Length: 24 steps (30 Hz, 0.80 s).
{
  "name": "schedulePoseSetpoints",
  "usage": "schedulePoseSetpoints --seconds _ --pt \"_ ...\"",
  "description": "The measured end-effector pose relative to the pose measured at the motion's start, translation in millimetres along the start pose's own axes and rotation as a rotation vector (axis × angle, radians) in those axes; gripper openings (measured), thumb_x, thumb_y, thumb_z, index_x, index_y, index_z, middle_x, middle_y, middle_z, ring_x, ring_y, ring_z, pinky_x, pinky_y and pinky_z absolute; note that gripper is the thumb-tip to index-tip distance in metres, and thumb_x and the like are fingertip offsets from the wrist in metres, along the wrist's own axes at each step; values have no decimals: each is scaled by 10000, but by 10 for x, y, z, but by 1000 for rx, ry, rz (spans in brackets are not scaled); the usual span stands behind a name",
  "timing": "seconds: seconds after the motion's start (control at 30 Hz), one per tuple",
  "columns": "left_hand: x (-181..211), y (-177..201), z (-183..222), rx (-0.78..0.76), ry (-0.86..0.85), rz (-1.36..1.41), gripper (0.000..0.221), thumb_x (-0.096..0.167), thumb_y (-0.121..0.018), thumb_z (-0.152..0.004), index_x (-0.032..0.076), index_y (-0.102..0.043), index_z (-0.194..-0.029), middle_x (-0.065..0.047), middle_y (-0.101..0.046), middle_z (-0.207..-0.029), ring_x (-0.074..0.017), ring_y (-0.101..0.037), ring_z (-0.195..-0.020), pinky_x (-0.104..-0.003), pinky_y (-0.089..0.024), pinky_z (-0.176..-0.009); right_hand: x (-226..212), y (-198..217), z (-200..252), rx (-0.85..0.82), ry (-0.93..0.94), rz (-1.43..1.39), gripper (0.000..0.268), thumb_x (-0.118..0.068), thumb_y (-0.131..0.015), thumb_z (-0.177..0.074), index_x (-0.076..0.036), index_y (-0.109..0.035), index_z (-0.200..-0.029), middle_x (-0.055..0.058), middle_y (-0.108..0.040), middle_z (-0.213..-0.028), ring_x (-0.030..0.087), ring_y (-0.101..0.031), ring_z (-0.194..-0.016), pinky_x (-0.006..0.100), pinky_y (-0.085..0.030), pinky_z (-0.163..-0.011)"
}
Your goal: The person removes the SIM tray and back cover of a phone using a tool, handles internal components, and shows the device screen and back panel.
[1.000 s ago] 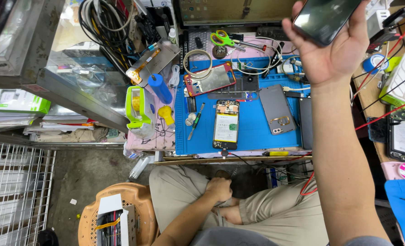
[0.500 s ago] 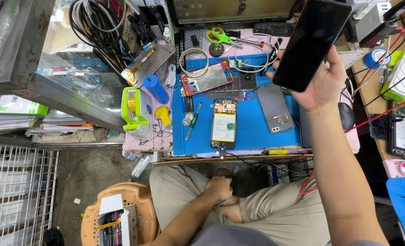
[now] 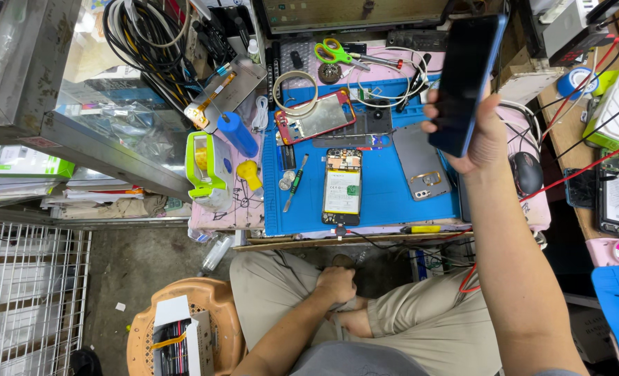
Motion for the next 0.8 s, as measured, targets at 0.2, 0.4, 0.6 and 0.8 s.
schedulePoseSetpoints --seconds 0.2,0.4,0.6,0.8 --pt "-23 -16 -30 21 -3 8 336 233 -595 -854 46 -731 -1098 -218 -740 -1036 -380 -693 -1050 -482 -511 -956 -320 151 -20 317 283 583 586 72 -689 -1031 32 -450 -1565 120 -681 -1312 167 -665 -1186 288 -552 -1101" --pt "-16 -10 -4 15 2 14 344 232 -607 -851 51 -735 -1113 -214 -737 -1053 -380 -691 -1063 -478 -513 -965 -368 72 6 343 335 666 559 128 -626 -1057 37 -424 -1570 107 -652 -1327 145 -651 -1214 277 -532 -1145" --pt "-5 15 14 -2 19 43 328 211 -605 -855 47 -733 -1108 -205 -737 -1064 -370 -674 -1086 -468 -481 -1001 -395 31 17 349 342 696 556 140 -606 -1044 34 -414 -1555 118 -656 -1317 156 -664 -1221 296 -543 -1143" --pt "-7 1 4 -13 13 15 334 229 -597 -865 40 -730 -1107 -215 -741 -1058 -374 -691 -1068 -467 -505 -981 -399 100 15 365 328 703 554 133 -611 -1062 36 -426 -1576 131 -669 -1308 172 -665 -1213 306 -539 -1130"
Point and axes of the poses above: each hand's wrist, its own z-axis away from the middle knuckle, its own y-axis out of the back of the hand, x = y × z, the point moved 10 cm from there along -z, towards the middle knuckle
